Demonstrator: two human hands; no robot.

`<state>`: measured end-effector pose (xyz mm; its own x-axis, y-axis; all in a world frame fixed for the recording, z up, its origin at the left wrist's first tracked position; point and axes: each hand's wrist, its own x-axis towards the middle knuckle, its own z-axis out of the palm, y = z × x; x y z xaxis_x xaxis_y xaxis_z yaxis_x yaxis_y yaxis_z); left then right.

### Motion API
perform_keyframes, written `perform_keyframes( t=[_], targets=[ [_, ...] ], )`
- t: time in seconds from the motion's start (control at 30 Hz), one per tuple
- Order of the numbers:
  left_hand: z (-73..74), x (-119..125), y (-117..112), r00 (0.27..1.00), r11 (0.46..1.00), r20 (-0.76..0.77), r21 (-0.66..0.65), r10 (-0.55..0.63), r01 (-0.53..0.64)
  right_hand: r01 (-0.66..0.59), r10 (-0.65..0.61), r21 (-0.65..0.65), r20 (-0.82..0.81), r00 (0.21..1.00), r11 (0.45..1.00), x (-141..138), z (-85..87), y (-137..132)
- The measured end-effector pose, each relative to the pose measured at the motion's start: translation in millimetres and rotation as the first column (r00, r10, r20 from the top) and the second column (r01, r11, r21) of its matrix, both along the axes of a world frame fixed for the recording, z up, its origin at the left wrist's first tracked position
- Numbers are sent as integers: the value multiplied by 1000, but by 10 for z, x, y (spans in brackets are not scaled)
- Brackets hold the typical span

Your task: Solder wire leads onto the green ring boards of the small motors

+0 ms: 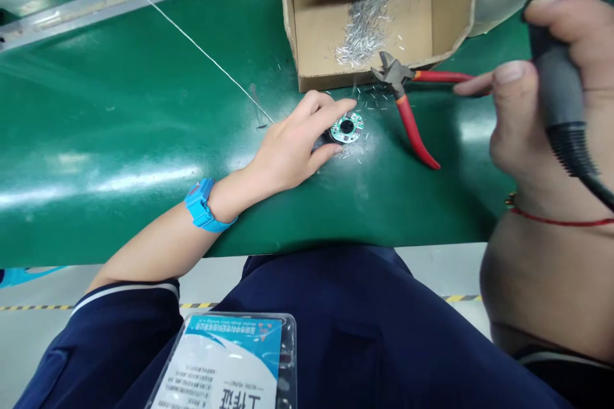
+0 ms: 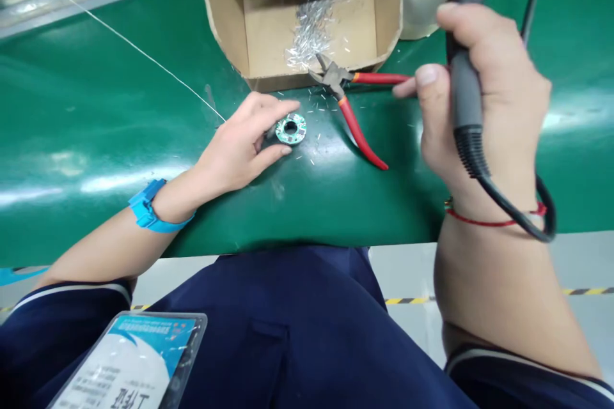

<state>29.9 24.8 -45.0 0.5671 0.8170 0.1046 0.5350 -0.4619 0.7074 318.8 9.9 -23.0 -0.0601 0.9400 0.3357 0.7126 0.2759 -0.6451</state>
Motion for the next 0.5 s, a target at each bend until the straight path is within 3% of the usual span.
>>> perform_keyframes(
  t=[0.1,0.2,0.3,0.4,0.5],
  targets=[
    [33,25,-16,1000,1000,18,-16,-3,4,-77,75,71,37,997,994,0,-136,24],
    [67,35,-46,998,999,65,-30,20,-18,-160,151,21,222,963,987,5,-300,9],
    [98,44,-77,996,999,80,-26,48,-46,-53,75,-66,379,922,996,20,-389,-3],
    [122,50,-97,993,998,92,-16,68,-67,-16,40,-76,332,942,997,25,-367,-58],
    [133,46,-104,991,998,113,-7,67,-67,-120,127,-44,272,954,992,15,-257,-147]
  ],
)
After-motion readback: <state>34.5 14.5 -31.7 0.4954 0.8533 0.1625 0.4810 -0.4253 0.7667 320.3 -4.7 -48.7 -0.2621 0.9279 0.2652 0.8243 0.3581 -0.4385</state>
